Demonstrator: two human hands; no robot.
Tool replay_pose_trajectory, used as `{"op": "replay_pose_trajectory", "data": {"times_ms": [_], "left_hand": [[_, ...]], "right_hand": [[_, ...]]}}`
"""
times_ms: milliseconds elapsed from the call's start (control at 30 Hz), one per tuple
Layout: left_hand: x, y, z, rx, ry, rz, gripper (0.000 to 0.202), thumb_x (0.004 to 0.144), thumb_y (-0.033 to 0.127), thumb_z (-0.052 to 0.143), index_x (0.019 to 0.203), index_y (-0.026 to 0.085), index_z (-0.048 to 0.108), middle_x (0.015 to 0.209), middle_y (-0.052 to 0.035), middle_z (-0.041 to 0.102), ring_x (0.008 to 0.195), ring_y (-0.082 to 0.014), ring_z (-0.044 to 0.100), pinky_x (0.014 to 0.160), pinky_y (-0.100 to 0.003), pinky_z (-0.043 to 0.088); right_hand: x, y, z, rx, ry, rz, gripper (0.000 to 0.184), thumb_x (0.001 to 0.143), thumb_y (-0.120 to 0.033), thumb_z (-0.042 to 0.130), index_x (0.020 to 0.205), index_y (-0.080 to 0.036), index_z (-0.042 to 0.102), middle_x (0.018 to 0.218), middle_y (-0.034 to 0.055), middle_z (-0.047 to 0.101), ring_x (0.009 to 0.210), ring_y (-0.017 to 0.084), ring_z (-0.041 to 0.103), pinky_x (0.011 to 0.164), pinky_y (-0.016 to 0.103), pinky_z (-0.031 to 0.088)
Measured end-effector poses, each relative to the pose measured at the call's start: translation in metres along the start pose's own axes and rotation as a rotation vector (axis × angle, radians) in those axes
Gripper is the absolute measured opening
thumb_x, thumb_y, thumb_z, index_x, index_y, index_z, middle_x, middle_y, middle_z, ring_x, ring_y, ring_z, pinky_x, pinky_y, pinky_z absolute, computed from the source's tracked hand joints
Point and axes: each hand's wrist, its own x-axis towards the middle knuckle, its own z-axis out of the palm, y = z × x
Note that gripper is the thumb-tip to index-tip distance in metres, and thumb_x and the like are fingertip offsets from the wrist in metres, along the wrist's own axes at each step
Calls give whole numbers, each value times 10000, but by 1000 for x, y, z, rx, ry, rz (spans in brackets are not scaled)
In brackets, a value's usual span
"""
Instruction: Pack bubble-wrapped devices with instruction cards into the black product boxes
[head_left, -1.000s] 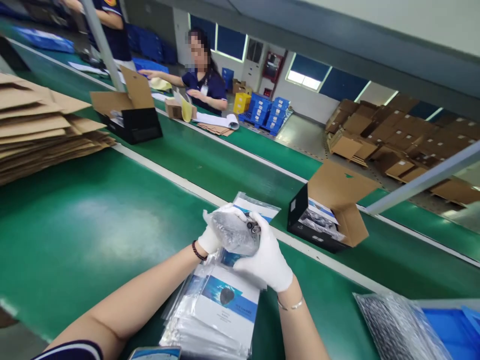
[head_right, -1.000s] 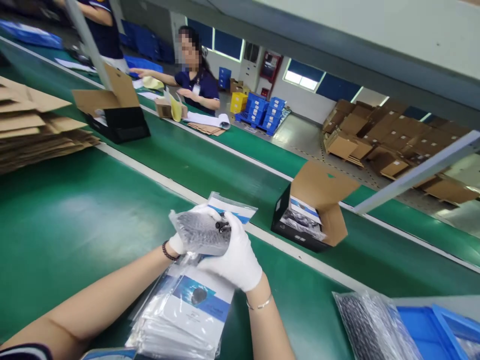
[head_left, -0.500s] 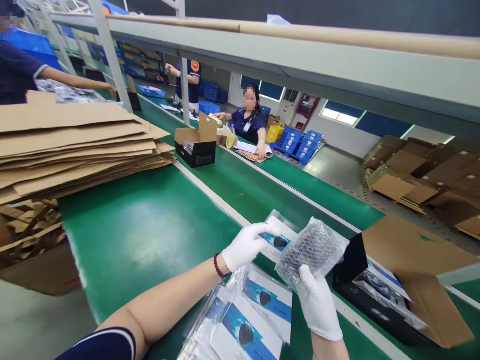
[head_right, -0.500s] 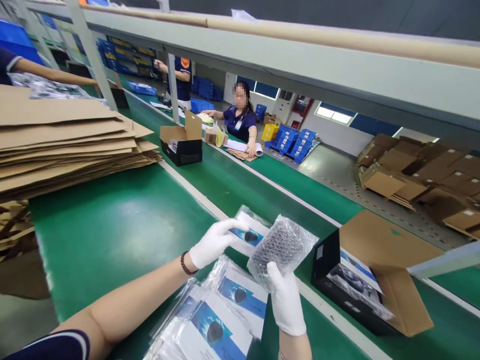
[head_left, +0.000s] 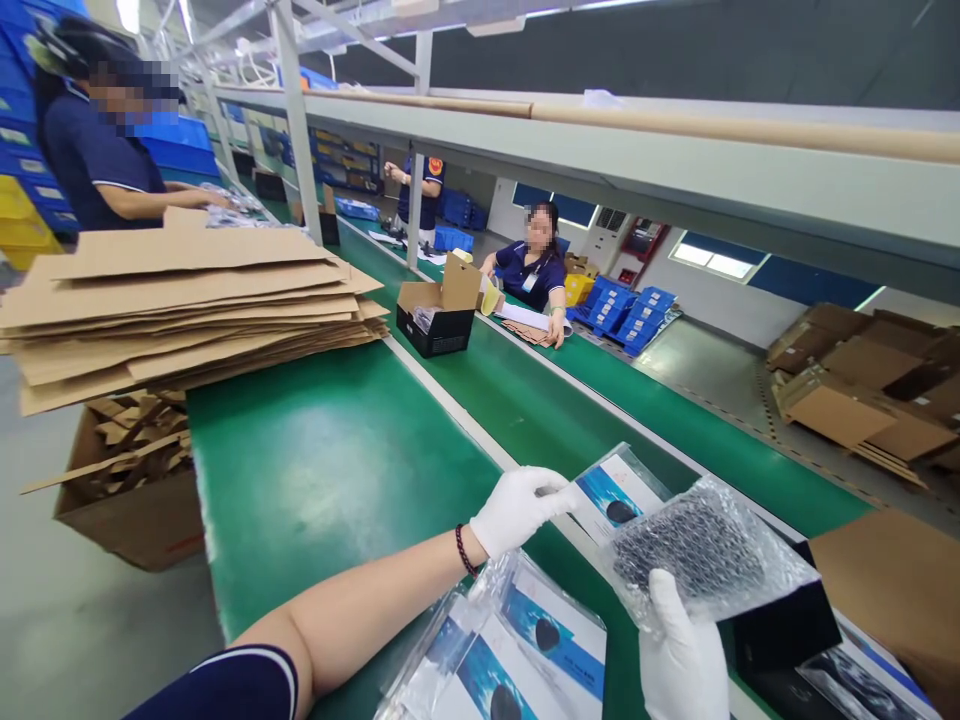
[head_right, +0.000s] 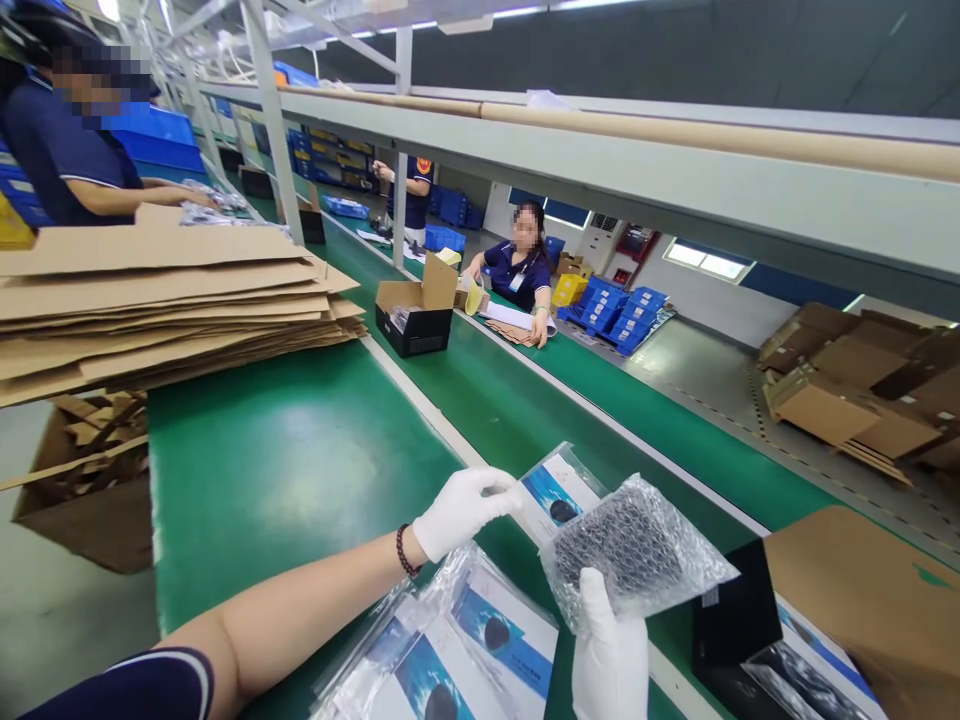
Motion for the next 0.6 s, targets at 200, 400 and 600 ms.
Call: {"op": "replay_pose_trajectory", "data": {"times_ms": [200,400,600], "left_hand": [[1,-2,0,75,41,-28,196,727,379,703,685,189,681,685,-4,648,686,-170,561,665,-281,417],[0,0,-2,44,29,-48,165,704,327,702,651,177,657,625,11,615,627,-145,541,612,-262,404],[-2,-4,4,-114,50,6,201,751,372,693,772,172,683,767,-8,684,748,-163,607,711,-264,467]], "right_hand": [[-2,0,3,9,-7,27,741,724,-579,651,1324,-154,555,1414,124,527,1331,403,425,1165,580,205],[-5,-4,6,15,-29,90,784,733,-603,640,1373,-171,506,1382,117,552,1265,400,483,1138,608,229],[-9,-7,7,9,-27,82,787,753,-643,609,1370,-167,495,1342,116,563,1248,395,475,1135,604,214]]}}
